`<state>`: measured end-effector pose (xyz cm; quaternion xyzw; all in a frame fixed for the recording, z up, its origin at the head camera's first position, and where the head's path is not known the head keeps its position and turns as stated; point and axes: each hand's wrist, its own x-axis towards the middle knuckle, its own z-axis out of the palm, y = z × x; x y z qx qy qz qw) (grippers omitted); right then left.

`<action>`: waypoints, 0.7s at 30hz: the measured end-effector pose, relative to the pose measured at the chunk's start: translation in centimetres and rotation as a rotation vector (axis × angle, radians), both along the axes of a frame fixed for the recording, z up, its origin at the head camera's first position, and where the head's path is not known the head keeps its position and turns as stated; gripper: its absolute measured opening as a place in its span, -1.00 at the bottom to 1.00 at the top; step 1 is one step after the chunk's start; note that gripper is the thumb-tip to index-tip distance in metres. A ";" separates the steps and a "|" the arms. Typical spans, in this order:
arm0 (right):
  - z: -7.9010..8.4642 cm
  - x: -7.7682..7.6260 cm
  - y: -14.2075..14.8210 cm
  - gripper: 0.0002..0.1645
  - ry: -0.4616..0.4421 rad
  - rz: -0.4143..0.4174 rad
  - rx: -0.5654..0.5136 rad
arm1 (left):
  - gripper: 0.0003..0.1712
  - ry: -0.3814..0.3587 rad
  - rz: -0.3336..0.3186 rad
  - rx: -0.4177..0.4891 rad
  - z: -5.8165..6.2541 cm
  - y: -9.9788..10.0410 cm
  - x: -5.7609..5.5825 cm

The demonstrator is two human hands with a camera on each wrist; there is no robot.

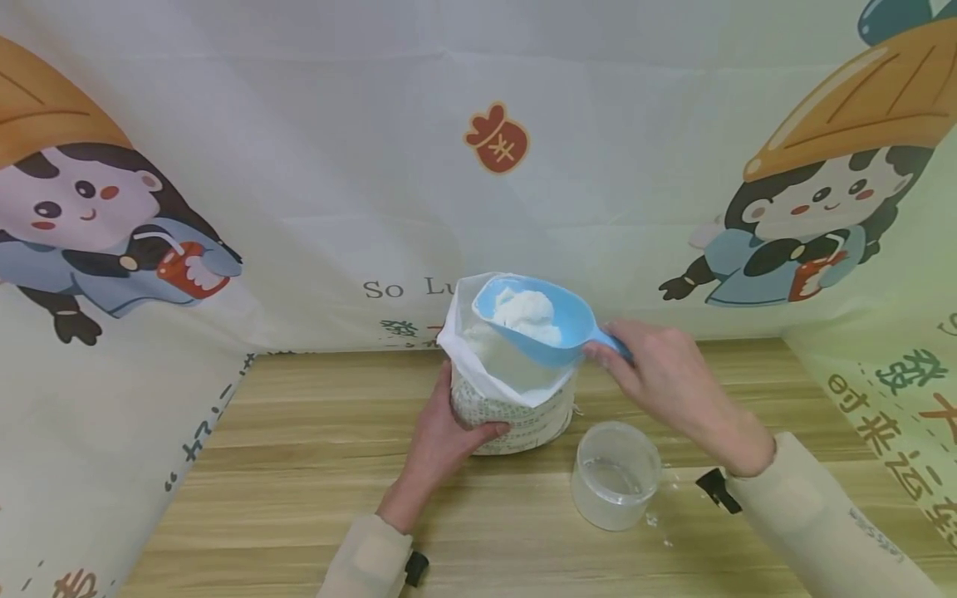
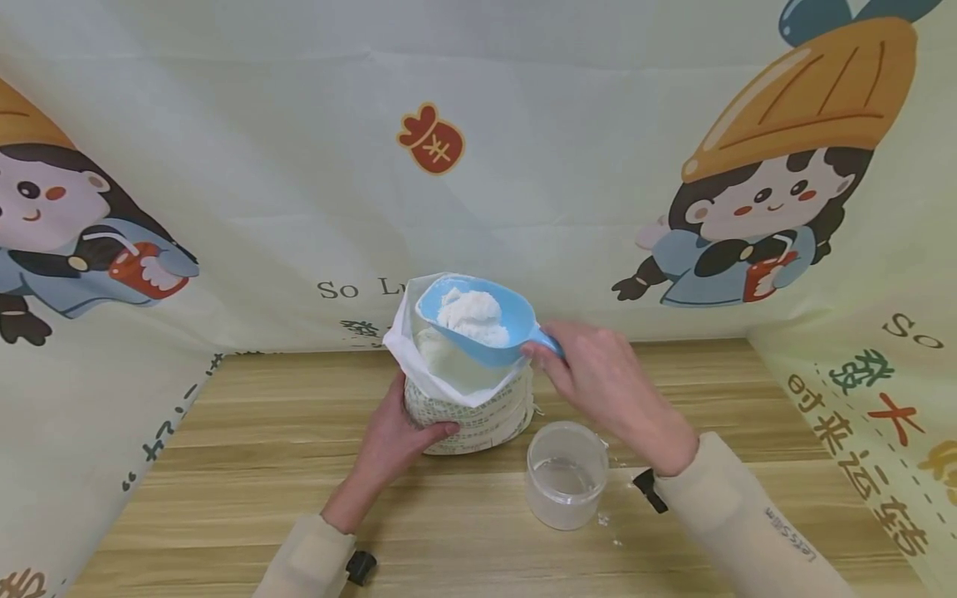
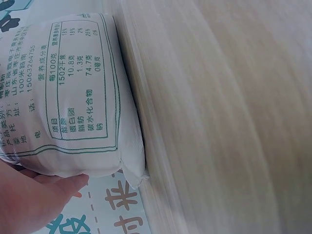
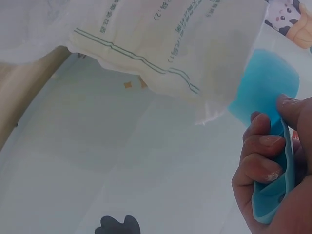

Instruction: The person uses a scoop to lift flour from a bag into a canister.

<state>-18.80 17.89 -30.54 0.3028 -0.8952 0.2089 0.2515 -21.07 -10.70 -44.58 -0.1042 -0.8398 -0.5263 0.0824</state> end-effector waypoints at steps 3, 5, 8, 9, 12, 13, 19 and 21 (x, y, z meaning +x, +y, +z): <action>0.5 0.1 0.5 -0.80 -0.001 -0.006 0.001 | 0.42 -0.004 0.000 0.006 0.0 0.0 0.0; 0.9 0.3 0.8 -0.80 -0.009 -0.011 0.000 | 0.42 -0.004 0.000 0.007 0.0 0.0 0.0; 1.4 0.7 1.4 -0.76 -0.013 -0.024 0.002 | 0.43 -0.002 0.003 0.004 0.0 0.0 0.1; 1.5 0.8 1.7 -0.77 -0.009 -0.024 0.001 | 0.43 -0.002 0.003 0.004 0.0 0.0 0.1; 1.8 1.1 2.4 -0.78 0.018 -0.022 -0.003 | 0.42 -0.005 0.007 0.000 0.0 0.0 0.1; 1.9 1.2 2.7 -0.78 0.034 -0.018 -0.005 | 0.41 -0.005 0.007 0.002 0.0 0.0 0.1; 2.2 1.9 4.4 -0.78 0.075 -0.033 0.018 | 0.42 -0.006 0.005 0.008 0.0 0.1 0.0; 2.2 2.1 5.0 -0.77 0.079 -0.042 0.020 | 0.43 -0.008 0.005 0.003 0.1 0.1 0.0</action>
